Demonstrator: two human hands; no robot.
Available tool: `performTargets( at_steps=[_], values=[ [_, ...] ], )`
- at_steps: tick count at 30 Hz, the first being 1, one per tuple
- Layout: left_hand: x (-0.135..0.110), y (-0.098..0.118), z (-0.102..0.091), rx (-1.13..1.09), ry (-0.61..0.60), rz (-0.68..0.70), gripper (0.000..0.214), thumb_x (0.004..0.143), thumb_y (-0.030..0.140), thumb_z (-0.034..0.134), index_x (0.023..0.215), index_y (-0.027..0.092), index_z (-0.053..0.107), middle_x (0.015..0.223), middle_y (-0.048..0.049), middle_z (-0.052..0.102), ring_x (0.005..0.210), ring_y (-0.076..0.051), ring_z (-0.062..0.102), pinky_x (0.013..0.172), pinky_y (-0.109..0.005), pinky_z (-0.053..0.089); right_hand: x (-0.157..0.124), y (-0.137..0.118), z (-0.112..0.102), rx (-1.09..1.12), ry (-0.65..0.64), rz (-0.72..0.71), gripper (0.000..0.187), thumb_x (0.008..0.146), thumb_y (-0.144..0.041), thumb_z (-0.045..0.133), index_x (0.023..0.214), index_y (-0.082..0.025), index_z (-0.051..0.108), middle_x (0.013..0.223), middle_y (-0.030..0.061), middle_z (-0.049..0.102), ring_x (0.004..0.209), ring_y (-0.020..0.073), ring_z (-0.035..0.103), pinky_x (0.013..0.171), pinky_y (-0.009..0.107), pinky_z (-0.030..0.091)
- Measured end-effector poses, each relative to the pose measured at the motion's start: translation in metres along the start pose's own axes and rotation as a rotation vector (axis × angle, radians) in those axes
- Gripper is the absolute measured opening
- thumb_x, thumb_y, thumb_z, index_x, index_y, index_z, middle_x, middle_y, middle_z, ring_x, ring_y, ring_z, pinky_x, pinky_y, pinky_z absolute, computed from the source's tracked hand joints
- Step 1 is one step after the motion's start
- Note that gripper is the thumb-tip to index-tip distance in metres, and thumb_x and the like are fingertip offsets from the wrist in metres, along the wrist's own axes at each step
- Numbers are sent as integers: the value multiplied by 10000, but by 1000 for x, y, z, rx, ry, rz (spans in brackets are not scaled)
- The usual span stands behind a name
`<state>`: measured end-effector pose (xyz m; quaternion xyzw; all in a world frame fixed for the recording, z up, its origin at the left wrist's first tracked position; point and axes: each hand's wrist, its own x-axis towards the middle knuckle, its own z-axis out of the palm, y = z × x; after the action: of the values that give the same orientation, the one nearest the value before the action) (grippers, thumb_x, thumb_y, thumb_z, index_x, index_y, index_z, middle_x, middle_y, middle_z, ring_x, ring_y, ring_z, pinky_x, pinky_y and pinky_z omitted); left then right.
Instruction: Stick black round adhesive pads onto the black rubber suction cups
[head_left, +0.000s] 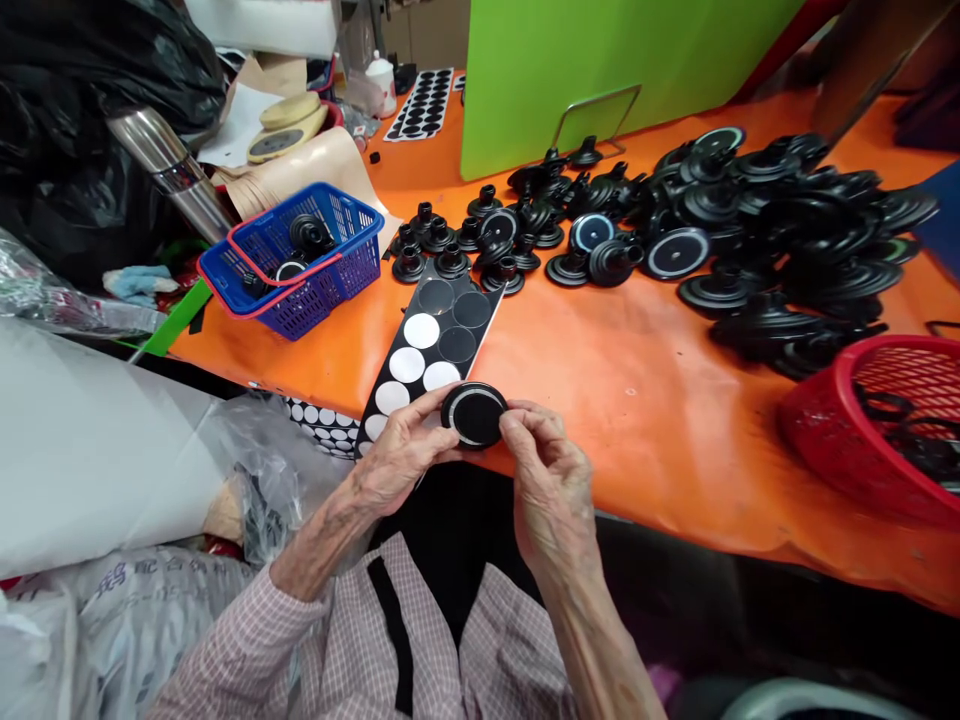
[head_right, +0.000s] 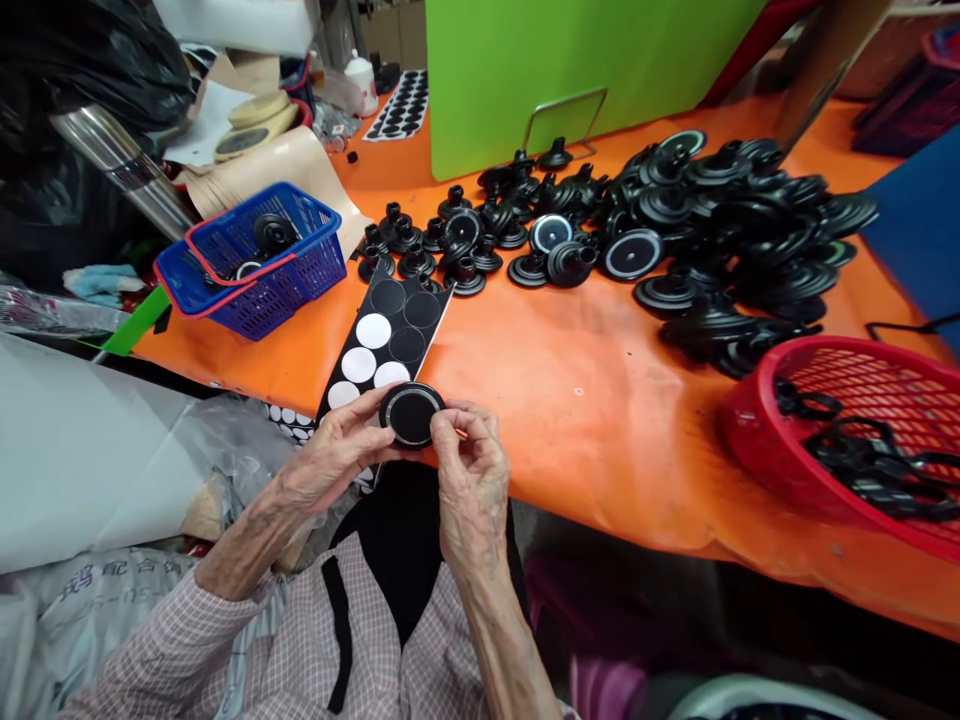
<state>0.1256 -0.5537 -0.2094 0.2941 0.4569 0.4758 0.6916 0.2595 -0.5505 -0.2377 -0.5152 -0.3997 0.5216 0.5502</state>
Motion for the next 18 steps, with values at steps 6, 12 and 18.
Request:
performTargets(
  at_steps=[6, 12, 18],
  values=[
    [0, 4, 5, 0, 35, -18, 465, 676, 208, 736, 1136, 177, 680, 1149, -82, 668, 1004, -244, 638, 846, -387, 555, 0, -1, 3, -21, 13, 14, 227, 810, -400, 624, 750, -182, 629, 987, 34, 550, 918, 158, 575, 786, 299, 519],
    [1, 2, 4, 6, 15, -3, 432, 682, 188, 718, 1114, 178, 698, 1097, -70, 695, 953, -223, 655, 809, -352, 567, 0, -4, 3, -176, 44, -33, 230, 814, -402, 597, 746, -183, 613, 968, 51, 565, 894, 168, 578, 748, 302, 513],
    [1, -4, 1, -6, 3, 49, 384, 806, 272, 681, 1176, 173, 665, 1200, -100, 658, 1053, -250, 633, 836, -383, 578, -3, 1, 6, -292, 78, -152, 197, 865, -371, 555, 784, -191, 564, 959, 50, 567, 828, 163, 584, 695, 322, 527]
  ],
)
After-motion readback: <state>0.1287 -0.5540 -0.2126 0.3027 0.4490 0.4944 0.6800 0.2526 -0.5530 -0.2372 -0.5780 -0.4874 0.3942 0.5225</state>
